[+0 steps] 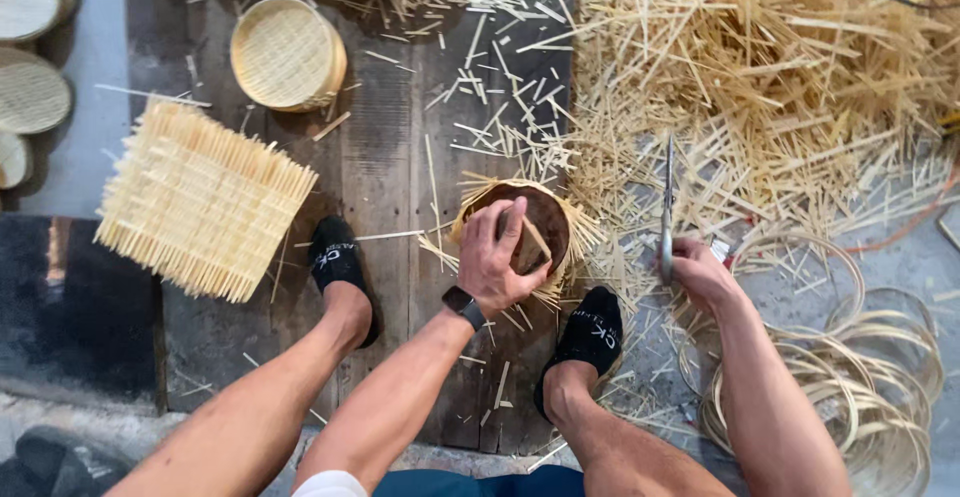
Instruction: The person sits on the floor and assembles round bamboo steamer lids: they place a square woven bamboo mat over a round wooden form, press and fit the mat into the rim, trim excess bamboo strips with shears, and stack the finished lids with others on the workbench.
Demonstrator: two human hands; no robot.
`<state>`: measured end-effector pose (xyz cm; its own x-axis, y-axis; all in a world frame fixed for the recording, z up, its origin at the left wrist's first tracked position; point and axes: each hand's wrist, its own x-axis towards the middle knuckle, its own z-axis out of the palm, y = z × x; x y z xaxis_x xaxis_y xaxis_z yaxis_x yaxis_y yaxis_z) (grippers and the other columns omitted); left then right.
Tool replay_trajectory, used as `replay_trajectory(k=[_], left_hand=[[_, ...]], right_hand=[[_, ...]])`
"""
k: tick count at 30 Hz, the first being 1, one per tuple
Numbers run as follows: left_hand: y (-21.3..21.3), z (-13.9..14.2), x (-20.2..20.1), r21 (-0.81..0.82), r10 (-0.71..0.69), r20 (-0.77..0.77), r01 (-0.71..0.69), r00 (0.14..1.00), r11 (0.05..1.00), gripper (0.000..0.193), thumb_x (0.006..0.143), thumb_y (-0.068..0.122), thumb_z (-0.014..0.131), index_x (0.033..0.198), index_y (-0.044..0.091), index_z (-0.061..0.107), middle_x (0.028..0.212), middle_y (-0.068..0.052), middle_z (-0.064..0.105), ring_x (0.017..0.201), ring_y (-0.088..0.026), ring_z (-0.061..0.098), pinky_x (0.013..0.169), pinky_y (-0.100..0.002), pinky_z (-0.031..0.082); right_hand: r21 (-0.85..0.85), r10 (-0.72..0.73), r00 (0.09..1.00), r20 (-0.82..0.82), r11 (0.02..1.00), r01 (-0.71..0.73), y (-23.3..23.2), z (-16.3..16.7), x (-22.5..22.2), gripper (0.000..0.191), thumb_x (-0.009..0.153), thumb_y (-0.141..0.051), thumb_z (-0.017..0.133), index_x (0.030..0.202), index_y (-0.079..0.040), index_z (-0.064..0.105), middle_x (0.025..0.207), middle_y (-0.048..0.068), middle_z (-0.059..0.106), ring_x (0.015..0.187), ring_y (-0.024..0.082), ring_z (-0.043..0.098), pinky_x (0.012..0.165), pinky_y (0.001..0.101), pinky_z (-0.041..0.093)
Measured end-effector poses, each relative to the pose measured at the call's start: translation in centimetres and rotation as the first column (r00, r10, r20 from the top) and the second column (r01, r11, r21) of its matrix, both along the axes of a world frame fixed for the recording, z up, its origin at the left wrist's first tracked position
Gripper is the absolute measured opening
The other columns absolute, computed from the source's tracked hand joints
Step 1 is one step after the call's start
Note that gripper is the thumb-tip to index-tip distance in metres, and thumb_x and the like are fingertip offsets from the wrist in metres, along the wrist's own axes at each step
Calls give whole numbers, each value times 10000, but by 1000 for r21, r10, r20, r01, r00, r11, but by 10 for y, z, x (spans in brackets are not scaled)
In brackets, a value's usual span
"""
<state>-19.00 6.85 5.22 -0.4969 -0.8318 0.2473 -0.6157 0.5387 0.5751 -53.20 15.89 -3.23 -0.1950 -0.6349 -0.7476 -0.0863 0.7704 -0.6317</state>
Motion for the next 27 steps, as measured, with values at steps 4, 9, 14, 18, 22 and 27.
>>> replay_trajectory(k=[4,9,14,18,22,27], left_hand=[[-23,3,-5,121,-156,91,144,984,982,1052,662,381,915,1553,123,418,1409,-153,500,1252,-381,487,1069,-511,418],[-12,13,5,138,-38,88,26,995,990,1100,548,440,939,1463,102,430,1436,-237,421,1323,-445,419,1098,-563,358],[23,-7,-5,309,269,-57,-239,962,921,985,733,409,898,1545,112,428,1512,-294,377,1395,-464,418,1139,-517,406],[28,-21,-9,231,283,-19,-271,959,934,967,723,367,886,1541,106,440,1512,-297,388,1385,-476,432,1146,-523,398],[21,-20,-4,197,251,25,-251,968,948,996,689,342,892,1537,101,428,1515,-308,370,1369,-481,433,1135,-523,381],[19,-13,-10,333,292,-67,-254,954,908,1004,730,297,866,1574,87,367,1556,-247,436,1417,-420,457,1171,-468,399]], right_hand=[[18,-29,998,53,999,28,22,28,19,363,781,-185,833,995,28,632,753,90,670,592,159,631,530,322,507],[-171,-125,991,-36,978,117,17,71,67,228,909,-199,735,977,-17,616,653,69,610,461,133,560,398,285,465],[-352,-253,959,130,892,283,20,89,140,195,918,-211,667,874,-23,693,689,25,670,487,102,631,394,269,514],[214,-110,983,150,974,77,3,84,150,348,899,-321,783,856,13,694,621,98,596,442,169,542,391,306,444],[16,93,993,-78,996,-92,6,93,123,407,807,-424,796,918,-40,718,694,73,656,619,181,594,549,364,504],[26,394,642,-658,864,-503,12,93,94,637,801,-625,743,919,-1,698,915,171,641,901,338,641,838,466,518]])
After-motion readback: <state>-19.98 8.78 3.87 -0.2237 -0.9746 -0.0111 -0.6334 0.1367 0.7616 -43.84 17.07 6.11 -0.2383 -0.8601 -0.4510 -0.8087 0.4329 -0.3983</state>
